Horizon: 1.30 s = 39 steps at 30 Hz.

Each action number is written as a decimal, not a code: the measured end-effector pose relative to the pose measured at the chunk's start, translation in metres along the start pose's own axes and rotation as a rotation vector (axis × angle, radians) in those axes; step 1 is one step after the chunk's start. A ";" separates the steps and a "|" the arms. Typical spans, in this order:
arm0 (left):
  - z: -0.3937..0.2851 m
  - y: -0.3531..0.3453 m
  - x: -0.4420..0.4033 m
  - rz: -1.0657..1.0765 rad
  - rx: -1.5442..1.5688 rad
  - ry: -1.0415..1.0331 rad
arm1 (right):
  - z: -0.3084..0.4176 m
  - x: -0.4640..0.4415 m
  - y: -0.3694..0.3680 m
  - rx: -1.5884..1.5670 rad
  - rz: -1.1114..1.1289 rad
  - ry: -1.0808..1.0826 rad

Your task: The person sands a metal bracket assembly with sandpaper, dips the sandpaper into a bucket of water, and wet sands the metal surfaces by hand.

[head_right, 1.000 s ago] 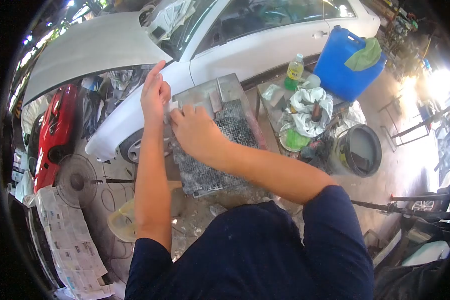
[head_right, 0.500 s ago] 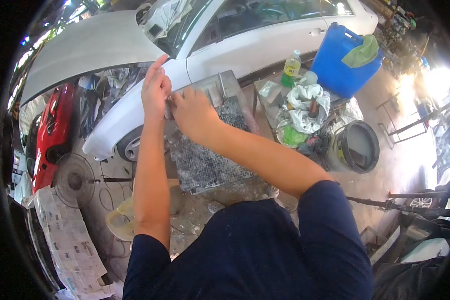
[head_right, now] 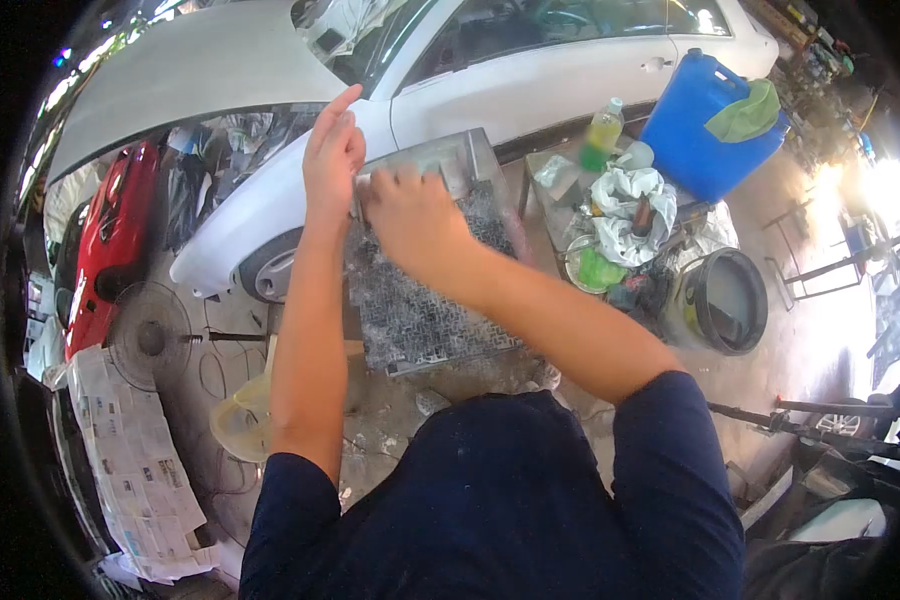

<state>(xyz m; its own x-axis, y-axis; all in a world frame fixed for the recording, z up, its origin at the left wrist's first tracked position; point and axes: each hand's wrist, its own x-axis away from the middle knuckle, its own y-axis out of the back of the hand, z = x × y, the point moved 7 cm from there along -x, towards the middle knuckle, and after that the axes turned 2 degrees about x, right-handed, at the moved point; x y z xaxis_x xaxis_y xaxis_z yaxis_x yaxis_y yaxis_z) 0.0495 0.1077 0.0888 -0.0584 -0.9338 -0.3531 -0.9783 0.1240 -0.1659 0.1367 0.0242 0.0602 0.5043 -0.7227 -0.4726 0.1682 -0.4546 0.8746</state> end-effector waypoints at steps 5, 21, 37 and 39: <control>0.000 -0.007 0.002 -0.013 0.020 0.041 | -0.005 -0.003 -0.006 0.003 0.072 -0.006; -0.001 -0.004 0.000 -0.007 -0.041 0.019 | -0.015 -0.011 -0.009 0.003 -0.066 0.005; 0.002 0.002 0.004 -0.003 -0.007 0.032 | -0.007 0.003 0.007 0.049 -0.113 0.061; -0.001 -0.004 0.002 0.010 -0.014 0.036 | -0.015 -0.009 -0.002 0.048 -0.072 0.038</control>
<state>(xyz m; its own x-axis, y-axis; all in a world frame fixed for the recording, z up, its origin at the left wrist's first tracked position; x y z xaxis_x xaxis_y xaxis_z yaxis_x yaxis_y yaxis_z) 0.0527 0.1050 0.0899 -0.0749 -0.9441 -0.3211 -0.9804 0.1286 -0.1495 0.1447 0.0395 0.0638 0.5239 -0.6678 -0.5287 0.1650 -0.5293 0.8322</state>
